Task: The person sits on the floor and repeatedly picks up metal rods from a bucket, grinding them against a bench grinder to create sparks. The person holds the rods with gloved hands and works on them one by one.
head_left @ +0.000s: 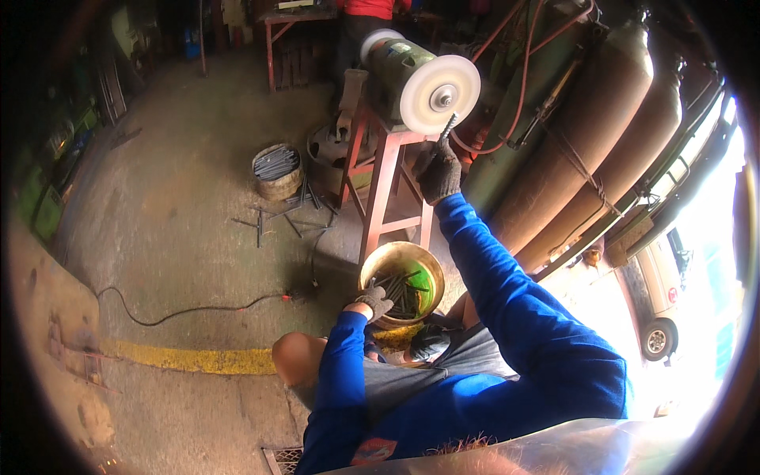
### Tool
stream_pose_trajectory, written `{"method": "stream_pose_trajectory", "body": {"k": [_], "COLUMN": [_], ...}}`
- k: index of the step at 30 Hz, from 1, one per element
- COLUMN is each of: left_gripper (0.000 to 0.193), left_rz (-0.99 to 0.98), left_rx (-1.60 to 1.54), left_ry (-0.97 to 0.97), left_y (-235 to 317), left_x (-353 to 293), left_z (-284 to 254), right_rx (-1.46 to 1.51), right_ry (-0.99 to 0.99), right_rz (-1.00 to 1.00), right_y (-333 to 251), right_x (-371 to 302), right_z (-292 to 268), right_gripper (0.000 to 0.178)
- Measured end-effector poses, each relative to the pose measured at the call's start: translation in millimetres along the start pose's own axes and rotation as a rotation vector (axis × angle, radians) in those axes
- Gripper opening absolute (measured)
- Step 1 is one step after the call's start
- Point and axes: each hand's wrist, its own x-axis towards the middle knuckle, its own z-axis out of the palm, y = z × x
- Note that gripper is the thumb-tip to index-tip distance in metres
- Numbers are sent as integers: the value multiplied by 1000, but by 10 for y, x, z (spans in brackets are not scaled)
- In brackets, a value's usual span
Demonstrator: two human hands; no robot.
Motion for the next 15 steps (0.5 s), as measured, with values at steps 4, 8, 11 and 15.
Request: {"method": "stream_pose_trajectory", "body": {"k": [4,8,11,15], "left_gripper": [49,48,48,44], "left_rz": [0,2,-2,5], "left_rx": [24,13,-4,-57], "left_ry": [-19,-13,-16,-15], "left_y": [10,-56,-65,-48], "left_x": [4,25,25,43], "left_z": [-27,1,10,13], "right_rx": [480,722,796,890], "right_ry": [332,453,426,291], "right_rz": [442,656,646,550], "right_y": [221,226,288,570], "right_x": [6,33,13,50], "right_z": [-95,54,63,-111], "right_gripper": [34,39,37,34]}}
